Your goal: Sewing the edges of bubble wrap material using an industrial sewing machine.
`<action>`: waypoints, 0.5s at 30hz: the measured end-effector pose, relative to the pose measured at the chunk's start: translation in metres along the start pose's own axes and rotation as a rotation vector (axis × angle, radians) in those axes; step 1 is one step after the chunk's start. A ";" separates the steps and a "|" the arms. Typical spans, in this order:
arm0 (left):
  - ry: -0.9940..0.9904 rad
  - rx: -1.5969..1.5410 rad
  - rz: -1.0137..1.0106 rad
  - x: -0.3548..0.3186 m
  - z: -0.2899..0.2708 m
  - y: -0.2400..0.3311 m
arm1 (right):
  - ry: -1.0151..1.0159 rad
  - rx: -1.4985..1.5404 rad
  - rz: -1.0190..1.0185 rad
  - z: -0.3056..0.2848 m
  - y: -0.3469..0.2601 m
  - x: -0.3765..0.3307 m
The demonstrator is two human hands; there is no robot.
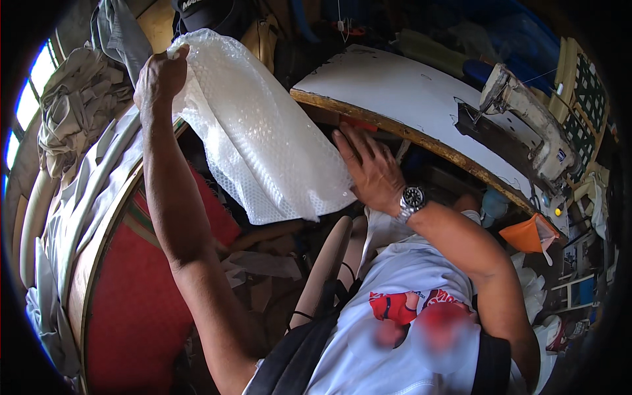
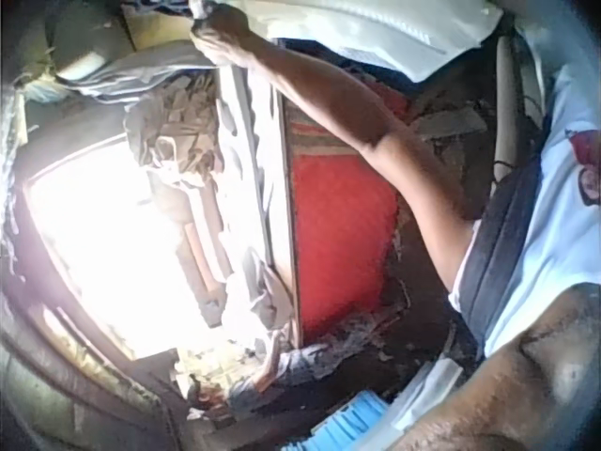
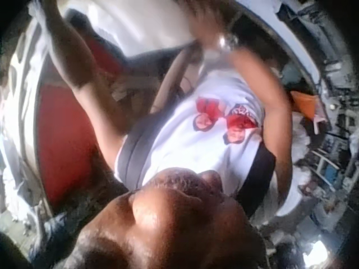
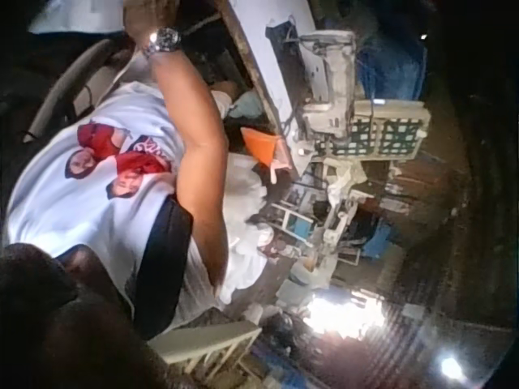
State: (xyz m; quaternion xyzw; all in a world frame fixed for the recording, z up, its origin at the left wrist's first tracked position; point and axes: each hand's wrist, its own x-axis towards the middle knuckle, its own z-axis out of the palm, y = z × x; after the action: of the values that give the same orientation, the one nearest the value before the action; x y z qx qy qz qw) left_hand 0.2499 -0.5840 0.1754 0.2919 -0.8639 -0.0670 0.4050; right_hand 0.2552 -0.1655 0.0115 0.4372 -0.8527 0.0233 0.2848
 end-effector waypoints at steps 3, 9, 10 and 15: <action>-0.115 -0.080 0.167 -0.010 0.004 -0.012 | -0.008 0.460 0.112 -0.007 0.039 0.027; -0.376 0.458 0.005 -0.053 0.025 -0.098 | 0.470 0.301 0.028 -0.065 0.210 0.104; -0.473 0.605 -0.064 -0.053 0.017 -0.106 | 0.466 0.257 0.102 -0.071 0.215 0.108; 0.038 -0.407 0.474 -0.099 -0.067 -0.008 | 0.327 0.160 0.031 -0.112 0.226 0.139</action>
State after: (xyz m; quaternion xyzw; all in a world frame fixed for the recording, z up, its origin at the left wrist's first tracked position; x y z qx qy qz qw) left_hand 0.3522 -0.5273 0.1519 -0.0037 -0.8690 -0.1369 0.4755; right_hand 0.0726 -0.0955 0.2223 0.4357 -0.7972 0.1663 0.3835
